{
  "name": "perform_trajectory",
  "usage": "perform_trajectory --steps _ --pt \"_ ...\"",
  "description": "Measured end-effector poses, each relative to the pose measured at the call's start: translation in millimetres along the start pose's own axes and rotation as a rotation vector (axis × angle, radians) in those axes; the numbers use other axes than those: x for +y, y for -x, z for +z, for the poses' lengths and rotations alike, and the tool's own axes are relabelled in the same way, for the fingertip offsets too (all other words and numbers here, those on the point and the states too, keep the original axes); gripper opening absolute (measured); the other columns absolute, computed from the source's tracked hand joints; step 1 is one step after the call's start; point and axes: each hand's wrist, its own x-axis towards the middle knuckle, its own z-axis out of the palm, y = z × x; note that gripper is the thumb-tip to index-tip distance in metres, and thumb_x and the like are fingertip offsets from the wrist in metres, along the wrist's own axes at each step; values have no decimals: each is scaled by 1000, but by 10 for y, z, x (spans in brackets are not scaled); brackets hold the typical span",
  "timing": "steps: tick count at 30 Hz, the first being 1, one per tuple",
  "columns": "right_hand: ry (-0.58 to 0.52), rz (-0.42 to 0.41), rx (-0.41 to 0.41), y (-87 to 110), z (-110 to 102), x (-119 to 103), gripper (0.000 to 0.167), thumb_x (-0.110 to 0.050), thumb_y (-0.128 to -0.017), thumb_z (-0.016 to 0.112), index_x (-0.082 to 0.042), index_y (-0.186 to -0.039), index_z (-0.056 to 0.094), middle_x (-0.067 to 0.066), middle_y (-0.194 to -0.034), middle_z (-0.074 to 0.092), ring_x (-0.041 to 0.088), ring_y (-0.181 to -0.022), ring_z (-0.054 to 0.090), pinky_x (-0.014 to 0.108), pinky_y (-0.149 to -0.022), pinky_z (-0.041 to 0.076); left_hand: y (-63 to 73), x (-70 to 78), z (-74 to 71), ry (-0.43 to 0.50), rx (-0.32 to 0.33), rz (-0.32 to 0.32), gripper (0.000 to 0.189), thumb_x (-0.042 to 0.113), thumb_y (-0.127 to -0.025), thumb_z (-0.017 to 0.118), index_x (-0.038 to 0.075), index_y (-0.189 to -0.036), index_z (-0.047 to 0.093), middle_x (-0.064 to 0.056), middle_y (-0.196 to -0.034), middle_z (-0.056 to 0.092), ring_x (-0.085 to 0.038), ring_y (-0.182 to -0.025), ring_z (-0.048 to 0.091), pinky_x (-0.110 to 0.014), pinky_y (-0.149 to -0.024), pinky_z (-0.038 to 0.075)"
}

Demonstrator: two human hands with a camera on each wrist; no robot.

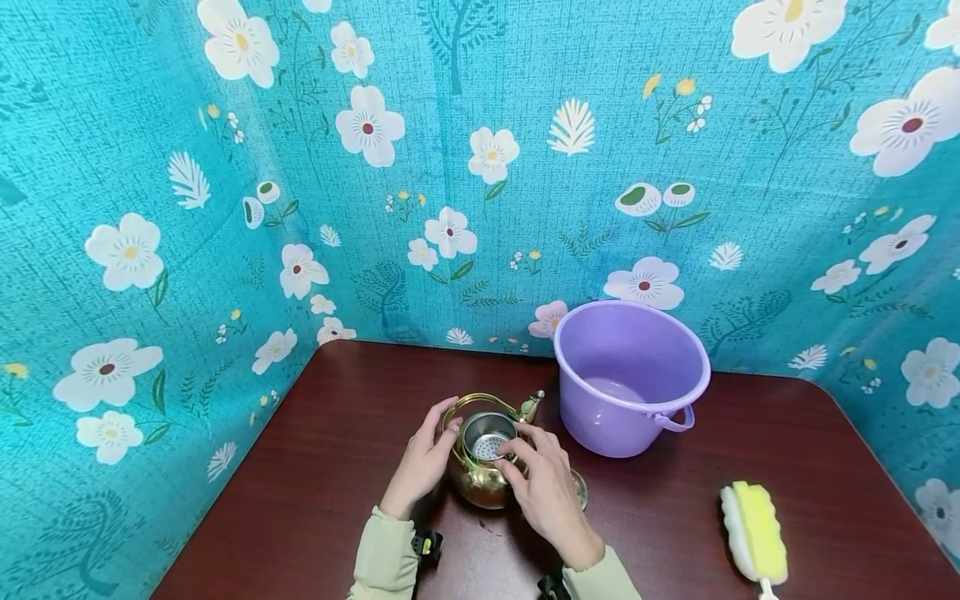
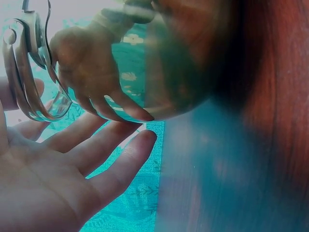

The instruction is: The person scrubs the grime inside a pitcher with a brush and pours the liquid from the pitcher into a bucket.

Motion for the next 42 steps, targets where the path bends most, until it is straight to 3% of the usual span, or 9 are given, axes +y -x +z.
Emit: perform_trajectory --steps 12,21,42 --pt "-14 -31 51 25 11 19 13 -16 -77 80 -22 -84 70 13 -122 64 29 -111 57 48 -88 41 7 -26 12 -5 -5 -3 41 12 -101 46 12 -142 44 -19 -135 58 -33 -127 54 -49 -105 40" --pt "-29 -78 91 11 15 42 14 -16 -77 79 -22 -84 69 13 -121 64 29 -109 57 48 -87 41 8 -17 -2 8 -11 3 43 8 -101 45 10 -143 42 -23 -134 57 -35 -127 54 -51 -106 39" --pt "-52 -112 132 -17 -43 44 11 -17 -78 78 -21 -85 71 12 -121 65 26 -108 56 42 -88 38 9 -20 9 1 -15 2 43 8 -101 45 12 -144 42 -20 -136 57 -30 -127 55 -48 -106 39"
